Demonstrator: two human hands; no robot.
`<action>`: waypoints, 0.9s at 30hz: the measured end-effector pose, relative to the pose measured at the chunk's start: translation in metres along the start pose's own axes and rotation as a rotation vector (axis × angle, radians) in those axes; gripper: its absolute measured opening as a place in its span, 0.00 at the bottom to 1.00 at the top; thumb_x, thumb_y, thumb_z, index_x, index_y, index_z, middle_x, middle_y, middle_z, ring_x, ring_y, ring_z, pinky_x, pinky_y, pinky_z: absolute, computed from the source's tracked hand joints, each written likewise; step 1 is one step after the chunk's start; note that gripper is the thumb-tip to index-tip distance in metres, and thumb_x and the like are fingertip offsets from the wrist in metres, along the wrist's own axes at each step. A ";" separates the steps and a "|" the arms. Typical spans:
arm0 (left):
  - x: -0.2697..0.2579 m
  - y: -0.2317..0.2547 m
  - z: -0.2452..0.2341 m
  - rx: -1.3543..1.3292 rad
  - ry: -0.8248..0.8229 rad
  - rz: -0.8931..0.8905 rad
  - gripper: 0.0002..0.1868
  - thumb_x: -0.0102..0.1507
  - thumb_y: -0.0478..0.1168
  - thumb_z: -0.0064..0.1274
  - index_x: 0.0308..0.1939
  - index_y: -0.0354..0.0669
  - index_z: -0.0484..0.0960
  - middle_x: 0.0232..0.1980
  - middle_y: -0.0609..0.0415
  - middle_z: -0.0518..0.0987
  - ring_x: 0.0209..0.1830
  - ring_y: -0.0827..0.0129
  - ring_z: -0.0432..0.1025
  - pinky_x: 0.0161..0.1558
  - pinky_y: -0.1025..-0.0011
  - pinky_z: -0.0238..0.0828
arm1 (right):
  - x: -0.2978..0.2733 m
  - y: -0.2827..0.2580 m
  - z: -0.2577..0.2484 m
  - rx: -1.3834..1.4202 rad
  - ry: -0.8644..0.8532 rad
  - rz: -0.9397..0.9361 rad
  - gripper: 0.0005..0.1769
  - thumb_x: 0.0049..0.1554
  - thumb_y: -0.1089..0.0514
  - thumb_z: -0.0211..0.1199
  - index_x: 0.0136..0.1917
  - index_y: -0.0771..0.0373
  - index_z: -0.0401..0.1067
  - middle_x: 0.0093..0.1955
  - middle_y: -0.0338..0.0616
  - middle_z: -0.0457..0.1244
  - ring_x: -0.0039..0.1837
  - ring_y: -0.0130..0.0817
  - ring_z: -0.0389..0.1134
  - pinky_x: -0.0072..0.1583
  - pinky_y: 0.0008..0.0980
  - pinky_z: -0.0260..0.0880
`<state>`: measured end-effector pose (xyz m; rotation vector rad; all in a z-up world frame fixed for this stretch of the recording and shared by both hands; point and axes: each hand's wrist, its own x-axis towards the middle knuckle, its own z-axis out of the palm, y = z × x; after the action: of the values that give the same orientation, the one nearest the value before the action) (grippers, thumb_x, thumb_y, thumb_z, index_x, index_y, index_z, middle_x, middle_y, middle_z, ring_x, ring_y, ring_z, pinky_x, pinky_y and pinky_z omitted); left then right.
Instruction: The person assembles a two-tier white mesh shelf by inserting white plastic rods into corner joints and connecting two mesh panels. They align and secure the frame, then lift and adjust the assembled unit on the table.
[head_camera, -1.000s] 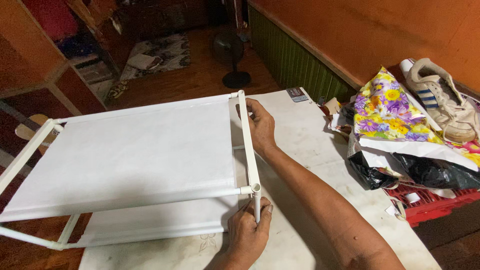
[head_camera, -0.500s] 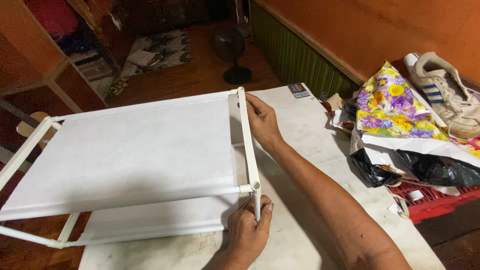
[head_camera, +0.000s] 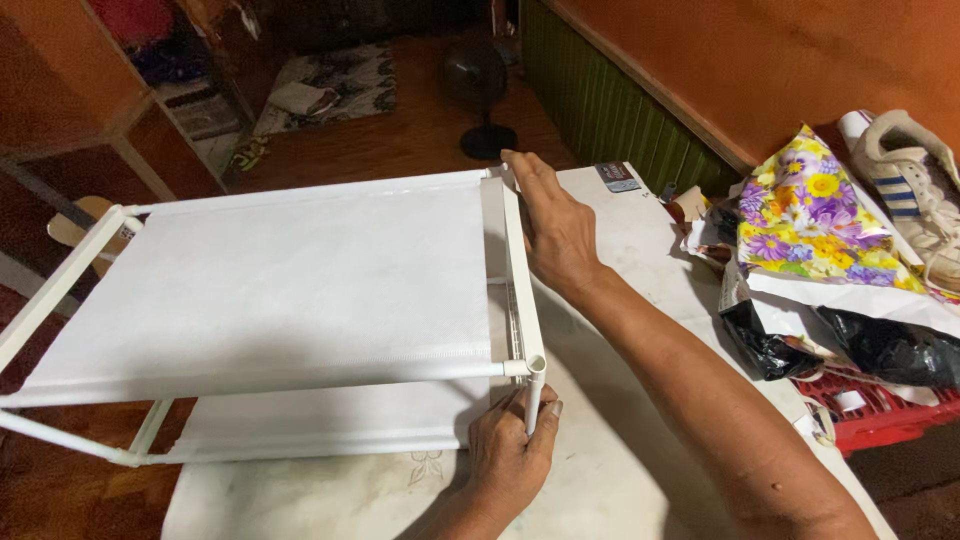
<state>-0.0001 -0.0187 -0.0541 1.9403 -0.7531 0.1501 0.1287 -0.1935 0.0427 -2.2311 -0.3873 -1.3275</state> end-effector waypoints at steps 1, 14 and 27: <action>0.000 0.000 0.000 -0.003 0.011 0.015 0.04 0.65 0.37 0.54 0.41 0.39 0.79 0.31 0.47 0.81 0.31 0.54 0.78 0.36 0.58 0.72 | 0.002 0.001 0.000 -0.048 0.011 -0.061 0.24 0.61 0.63 0.64 0.69 0.68 0.66 0.69 0.56 0.64 0.49 0.45 0.74 0.49 0.37 0.77; -0.005 -0.007 0.002 0.001 0.005 -0.002 0.05 0.64 0.36 0.54 0.41 0.38 0.80 0.33 0.46 0.82 0.33 0.54 0.79 0.39 0.57 0.73 | -0.004 0.008 0.003 -0.137 -0.091 -0.060 0.25 0.56 0.75 0.58 0.66 0.64 0.72 0.69 0.58 0.64 0.61 0.50 0.72 0.55 0.36 0.78; -0.007 0.008 0.008 0.135 0.005 -0.035 0.08 0.68 0.40 0.53 0.47 0.40 0.82 0.34 0.42 0.82 0.35 0.45 0.77 0.39 0.52 0.72 | -0.003 -0.039 -0.044 0.637 -0.370 1.066 0.25 0.63 0.47 0.56 0.60 0.73 0.71 0.40 0.51 0.69 0.39 0.33 0.68 0.42 0.32 0.68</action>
<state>-0.0120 -0.0247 -0.0553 2.0792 -0.7210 0.1884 0.0756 -0.1860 0.0680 -1.6586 0.2379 -0.1786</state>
